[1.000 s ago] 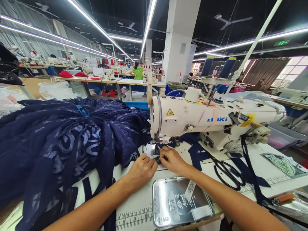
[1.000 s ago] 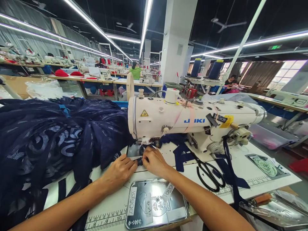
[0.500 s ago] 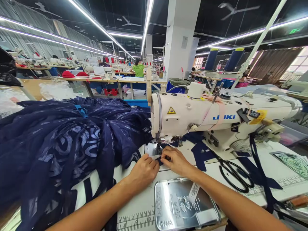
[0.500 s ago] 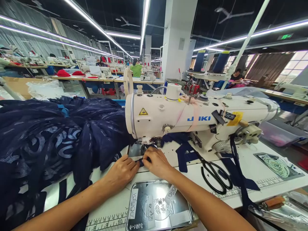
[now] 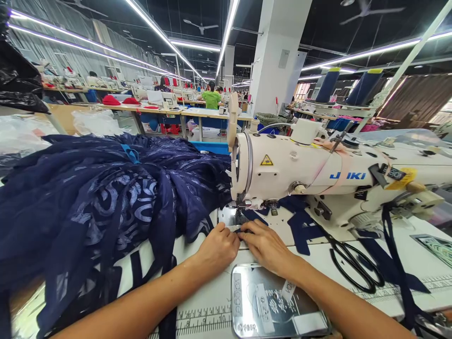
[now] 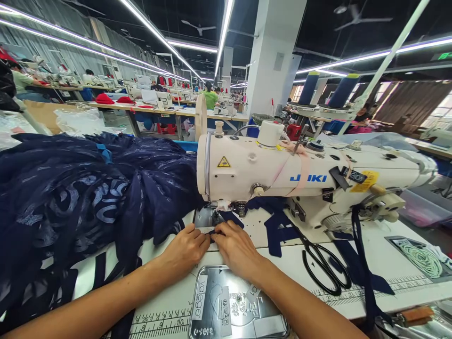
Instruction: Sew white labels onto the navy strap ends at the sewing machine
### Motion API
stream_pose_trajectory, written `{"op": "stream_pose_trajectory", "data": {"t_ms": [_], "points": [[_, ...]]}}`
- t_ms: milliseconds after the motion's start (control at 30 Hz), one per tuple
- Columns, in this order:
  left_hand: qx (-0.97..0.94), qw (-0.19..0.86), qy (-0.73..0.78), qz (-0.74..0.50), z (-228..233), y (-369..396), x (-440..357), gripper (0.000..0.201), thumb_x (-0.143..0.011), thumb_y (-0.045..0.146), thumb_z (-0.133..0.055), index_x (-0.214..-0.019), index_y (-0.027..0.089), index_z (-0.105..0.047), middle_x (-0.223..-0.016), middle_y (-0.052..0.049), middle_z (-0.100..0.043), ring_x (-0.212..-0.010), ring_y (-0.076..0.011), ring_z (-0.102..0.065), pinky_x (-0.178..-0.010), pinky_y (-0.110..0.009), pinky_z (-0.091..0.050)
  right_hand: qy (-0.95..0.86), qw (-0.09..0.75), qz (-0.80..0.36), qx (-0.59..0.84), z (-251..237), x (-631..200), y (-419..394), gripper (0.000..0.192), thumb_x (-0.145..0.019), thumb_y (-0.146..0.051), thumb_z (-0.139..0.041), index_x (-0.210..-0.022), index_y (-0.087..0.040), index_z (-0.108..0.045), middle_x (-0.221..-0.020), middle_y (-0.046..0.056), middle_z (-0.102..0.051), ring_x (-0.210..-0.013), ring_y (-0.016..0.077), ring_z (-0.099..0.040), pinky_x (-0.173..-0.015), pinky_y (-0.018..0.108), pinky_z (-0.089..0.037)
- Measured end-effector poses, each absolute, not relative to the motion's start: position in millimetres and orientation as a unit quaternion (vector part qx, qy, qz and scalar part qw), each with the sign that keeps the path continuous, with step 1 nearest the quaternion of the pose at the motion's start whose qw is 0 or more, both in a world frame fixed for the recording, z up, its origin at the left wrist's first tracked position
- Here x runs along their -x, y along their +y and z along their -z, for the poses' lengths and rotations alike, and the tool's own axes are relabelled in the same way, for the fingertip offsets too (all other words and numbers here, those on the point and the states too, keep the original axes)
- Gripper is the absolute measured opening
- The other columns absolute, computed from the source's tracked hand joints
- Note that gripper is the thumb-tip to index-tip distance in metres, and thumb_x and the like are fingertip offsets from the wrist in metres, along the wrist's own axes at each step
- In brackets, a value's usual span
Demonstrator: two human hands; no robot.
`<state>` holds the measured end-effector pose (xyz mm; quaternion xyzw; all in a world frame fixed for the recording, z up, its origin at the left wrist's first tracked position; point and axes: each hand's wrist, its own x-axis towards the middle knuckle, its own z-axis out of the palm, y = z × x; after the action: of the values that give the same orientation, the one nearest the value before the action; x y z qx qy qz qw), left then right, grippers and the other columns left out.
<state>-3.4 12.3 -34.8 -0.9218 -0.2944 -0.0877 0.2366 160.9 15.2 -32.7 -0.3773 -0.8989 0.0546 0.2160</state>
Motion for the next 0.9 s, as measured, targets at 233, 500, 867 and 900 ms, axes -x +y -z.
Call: {"op": "stream_pose_trajectory", "data": {"t_ms": [233, 500, 867, 900], "points": [[0.919, 0.235, -0.304, 0.090, 36.4, 12.7, 4.0, 0.017, -0.074, -0.001, -0.046, -0.065, 0.010, -0.055, -0.058, -0.005, -0.059, -0.053, -0.0165, -0.053, -0.055, -0.030, -0.034, -0.864, 0.279, -0.189, 0.374, 38.6, -171.2, 30.8, 0.026, -0.077, -0.006, -0.047, -0.093, -0.019, -0.064, -0.094, 0.004, -0.061, -0.087, 0.0153, -0.054, -0.080, 0.031, -0.045], [0.926, 0.215, -0.295, 0.099, 27.6, 13.9, 14.1, 0.012, -0.075, 0.005, -0.051, -0.066, 0.011, -0.056, -0.065, -0.005, -0.059, -0.061, -0.0168, -0.053, -0.058, -0.031, -0.036, -0.915, 0.156, 0.062, 0.368, 32.7, -154.8, 11.5, 0.018, -0.075, -0.002, -0.048, -0.082, -0.012, -0.061, -0.085, 0.008, -0.058, -0.077, 0.0194, -0.050, -0.065, 0.031, -0.046], [0.952, 0.072, -0.264, 0.134, 25.5, 19.9, 19.1, 0.017, -0.078, 0.005, -0.044, -0.079, 0.015, -0.058, -0.093, -0.006, -0.063, -0.090, -0.0158, -0.056, -0.081, -0.030, -0.042, -0.957, 0.070, 0.146, 0.239, 28.2, -179.9, 47.1, 0.023, -0.079, -0.005, -0.047, -0.098, -0.010, -0.058, -0.097, 0.010, -0.059, -0.087, 0.0195, -0.053, -0.072, 0.030, -0.048], [0.948, 0.075, -0.281, 0.131, 28.5, 21.2, 12.9, 0.017, -0.077, 0.004, -0.044, -0.078, 0.014, -0.058, -0.092, -0.007, -0.063, -0.087, -0.0163, -0.057, -0.080, -0.030, -0.043, -0.955, 0.079, 0.148, 0.245, 29.4, -181.9, 50.6, 0.024, -0.079, -0.004, -0.047, -0.100, -0.010, -0.058, -0.100, 0.010, -0.060, -0.090, 0.0199, -0.053, -0.075, 0.030, -0.049]]}}
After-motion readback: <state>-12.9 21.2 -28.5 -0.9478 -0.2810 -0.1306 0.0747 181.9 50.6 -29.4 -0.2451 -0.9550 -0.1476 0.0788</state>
